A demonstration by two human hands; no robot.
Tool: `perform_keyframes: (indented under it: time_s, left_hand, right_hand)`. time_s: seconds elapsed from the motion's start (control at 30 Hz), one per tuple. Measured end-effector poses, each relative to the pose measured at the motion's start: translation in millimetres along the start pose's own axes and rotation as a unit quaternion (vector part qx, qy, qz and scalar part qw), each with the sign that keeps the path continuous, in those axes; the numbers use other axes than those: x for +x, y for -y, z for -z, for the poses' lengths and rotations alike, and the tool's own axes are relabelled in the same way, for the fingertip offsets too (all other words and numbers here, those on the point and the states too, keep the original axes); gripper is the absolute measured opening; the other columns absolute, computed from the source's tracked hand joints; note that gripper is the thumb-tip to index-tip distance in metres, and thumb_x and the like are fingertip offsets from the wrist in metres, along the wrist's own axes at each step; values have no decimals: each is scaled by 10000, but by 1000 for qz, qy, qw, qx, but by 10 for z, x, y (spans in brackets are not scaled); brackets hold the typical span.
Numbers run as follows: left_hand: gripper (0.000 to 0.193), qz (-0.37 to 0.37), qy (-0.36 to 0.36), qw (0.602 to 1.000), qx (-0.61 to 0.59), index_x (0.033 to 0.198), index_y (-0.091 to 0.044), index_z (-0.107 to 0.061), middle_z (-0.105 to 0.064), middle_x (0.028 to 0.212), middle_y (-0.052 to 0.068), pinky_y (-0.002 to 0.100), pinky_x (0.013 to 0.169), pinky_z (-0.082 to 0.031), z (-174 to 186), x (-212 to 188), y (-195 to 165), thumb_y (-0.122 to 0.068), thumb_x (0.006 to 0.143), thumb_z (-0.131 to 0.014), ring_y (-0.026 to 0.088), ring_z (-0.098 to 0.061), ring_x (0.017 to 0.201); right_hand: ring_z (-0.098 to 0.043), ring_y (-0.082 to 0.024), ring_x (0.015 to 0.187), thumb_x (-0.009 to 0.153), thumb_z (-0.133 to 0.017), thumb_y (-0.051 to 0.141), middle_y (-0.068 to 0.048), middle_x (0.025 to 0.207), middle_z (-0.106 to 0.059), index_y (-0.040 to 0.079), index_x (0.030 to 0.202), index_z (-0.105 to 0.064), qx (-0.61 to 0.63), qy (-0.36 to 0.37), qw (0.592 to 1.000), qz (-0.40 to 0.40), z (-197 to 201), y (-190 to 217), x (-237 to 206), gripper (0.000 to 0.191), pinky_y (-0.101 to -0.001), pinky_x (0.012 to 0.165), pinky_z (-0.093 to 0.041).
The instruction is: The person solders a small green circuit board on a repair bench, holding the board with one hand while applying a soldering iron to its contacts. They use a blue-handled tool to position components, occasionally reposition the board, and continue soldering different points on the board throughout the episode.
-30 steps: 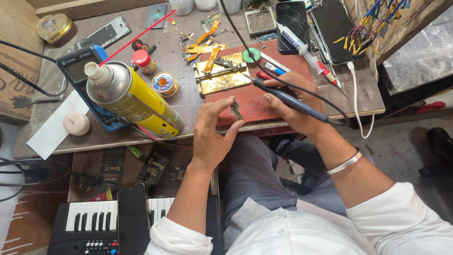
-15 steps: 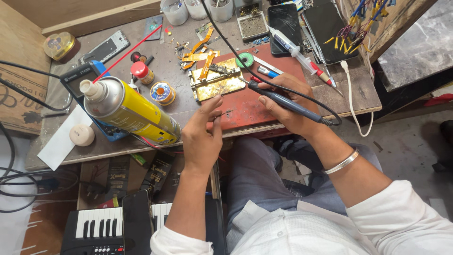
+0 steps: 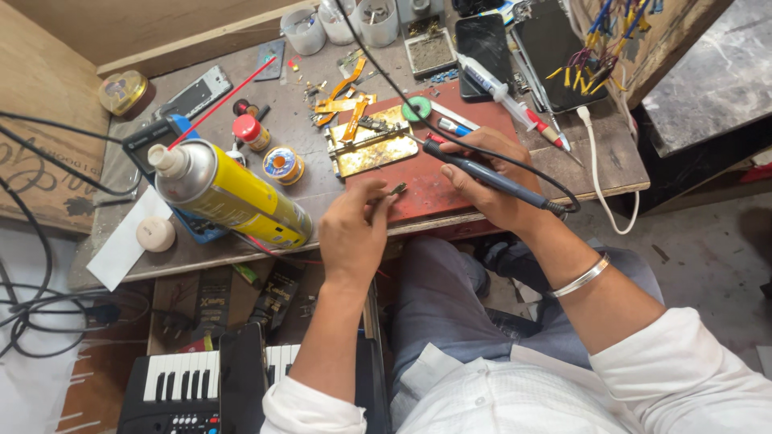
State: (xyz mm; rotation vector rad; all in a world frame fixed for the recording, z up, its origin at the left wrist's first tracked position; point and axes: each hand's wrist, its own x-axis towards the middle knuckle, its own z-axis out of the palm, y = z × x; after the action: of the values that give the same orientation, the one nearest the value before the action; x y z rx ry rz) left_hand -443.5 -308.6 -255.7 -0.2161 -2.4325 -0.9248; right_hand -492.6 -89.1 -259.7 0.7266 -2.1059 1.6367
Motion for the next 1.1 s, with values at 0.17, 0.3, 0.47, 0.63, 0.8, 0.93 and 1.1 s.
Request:
perform_keyframes:
  time_s: [0.17, 0.3, 0.47, 0.63, 0.8, 0.93, 1.1]
  left_hand:
    - [227, 10, 15, 1000, -16, 1153, -86, -659, -772, 921, 99, 369, 684, -580, 36, 17, 27, -50, 933, -698, 269, -752, 779]
    - [271, 34, 7, 998, -46, 1194, -80, -625, -767, 950, 84, 375, 721, -575, 72, 9, 43, -22, 933, -669, 258, -762, 839]
    - [346, -65, -58, 994, 61, 1156, -87, -642, -759, 983, 63, 404, 786, -533, 121, -43, 41, 41, 835, -657, 318, -693, 921]
    - [196, 58, -34, 997, 46, 1073, -111, -679, -767, 909, 23, 383, 697, -533, 158, -55, 53, -75, 890, -741, 250, -703, 832]
    - [196, 9, -42, 997, 65, 1109, -114, -693, -747, 952, 55, 406, 780, -537, 211, -41, 59, -48, 925, -715, 244, -707, 893]
    - [300, -34, -19, 999, 33, 1144, -88, -663, -742, 993, 69, 404, 809, -548, 238, 14, -1, -59, 853, -731, 255, -703, 904]
    - [317, 92, 72, 991, 61, 1105, -133, -689, -760, 871, 18, 393, 751, -555, 203, 78, -147, -136, 811, -807, 210, -727, 823]
  right_hand:
    - [-676, -176, 984, 930, -757, 122, -83, 1060, -704, 52, 1140, -719, -11, 3, 1000, 25, 52, -16, -20, 224, -303, 859, -531]
    - [-657, -177, 937, 926, -763, 123, -80, 1030, -692, 51, 1131, -720, -11, 4, 1000, 20, 53, -20, -20, 222, -304, 826, -522]
    - [-661, -164, 916, 929, -754, 121, -73, 1022, -687, 53, 1139, -719, -4, 5, 1000, 17, 48, -16, -24, 224, -296, 810, -525]
    - [-660, -159, 910, 931, -756, 117, -74, 1028, -687, 51, 1133, -718, -4, 8, 1000, 21, 44, -6, -21, 216, -293, 803, -525]
    - [-640, -156, 847, 921, -761, 130, -74, 989, -670, 56, 1122, -724, 0, 9, 1000, -21, 33, 4, -40, 218, -295, 758, -512]
    - [-617, -168, 807, 911, -765, 136, -78, 971, -659, 59, 1112, -728, -1, 10, 999, -46, 19, 4, -50, 218, -304, 729, -498]
    - [-666, -172, 946, 938, -759, 129, -73, 1043, -691, 54, 1142, -719, -19, 7, 999, 36, 23, 8, -44, 221, -308, 834, -526]
